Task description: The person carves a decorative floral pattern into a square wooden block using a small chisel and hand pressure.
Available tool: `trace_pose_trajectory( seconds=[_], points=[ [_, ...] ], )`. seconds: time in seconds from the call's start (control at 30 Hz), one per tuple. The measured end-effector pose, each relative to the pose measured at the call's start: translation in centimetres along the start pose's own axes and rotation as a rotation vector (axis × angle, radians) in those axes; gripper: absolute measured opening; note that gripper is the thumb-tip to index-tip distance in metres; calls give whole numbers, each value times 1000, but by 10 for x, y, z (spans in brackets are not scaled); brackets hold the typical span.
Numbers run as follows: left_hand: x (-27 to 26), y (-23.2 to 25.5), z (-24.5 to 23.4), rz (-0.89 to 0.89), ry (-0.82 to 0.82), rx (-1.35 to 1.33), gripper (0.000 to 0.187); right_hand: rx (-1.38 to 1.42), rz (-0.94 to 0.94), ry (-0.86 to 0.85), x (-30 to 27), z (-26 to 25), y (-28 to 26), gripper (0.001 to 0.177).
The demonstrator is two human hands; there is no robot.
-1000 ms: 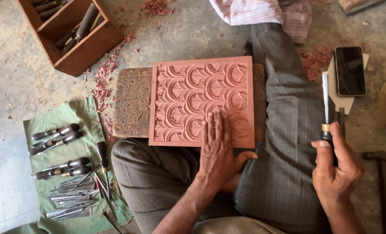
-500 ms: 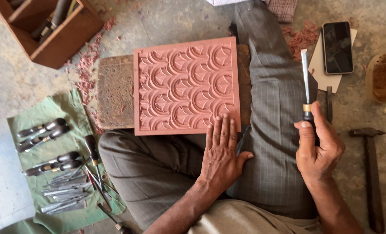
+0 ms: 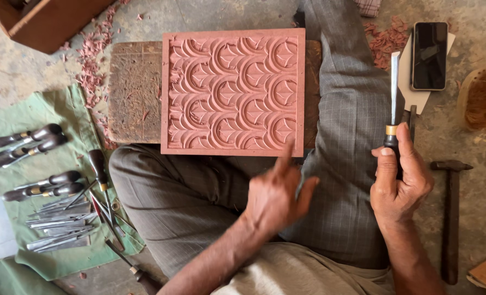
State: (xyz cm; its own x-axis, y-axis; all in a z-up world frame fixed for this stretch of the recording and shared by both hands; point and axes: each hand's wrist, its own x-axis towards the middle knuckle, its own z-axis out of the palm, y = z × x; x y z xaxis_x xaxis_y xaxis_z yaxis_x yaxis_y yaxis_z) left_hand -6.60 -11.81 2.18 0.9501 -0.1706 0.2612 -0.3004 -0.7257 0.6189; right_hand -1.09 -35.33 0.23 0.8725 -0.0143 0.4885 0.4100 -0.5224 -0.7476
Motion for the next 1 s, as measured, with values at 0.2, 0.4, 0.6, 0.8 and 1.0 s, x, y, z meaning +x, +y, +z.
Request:
trace_pose_trajectory(
  seconds=[0.2,0.4,0.6,0.8,1.0],
  points=[
    [34,0,-12,-215,-180,103,43,-26,37,-1,-1,1,-2,40],
    [22,9,-15,-258,-348,270,49,-43,69,-13,2,0,-11,42],
    [15,7,-14,-214,-430,330,48,-10,81,-6,7,5,-15,38],
    [11,9,-11,-167,-429,325,45,-13,96,13,6,7,-15,37],
    [10,10,-16,-119,-554,349,44,-103,107,-4,6,5,-18,38]
  ],
)
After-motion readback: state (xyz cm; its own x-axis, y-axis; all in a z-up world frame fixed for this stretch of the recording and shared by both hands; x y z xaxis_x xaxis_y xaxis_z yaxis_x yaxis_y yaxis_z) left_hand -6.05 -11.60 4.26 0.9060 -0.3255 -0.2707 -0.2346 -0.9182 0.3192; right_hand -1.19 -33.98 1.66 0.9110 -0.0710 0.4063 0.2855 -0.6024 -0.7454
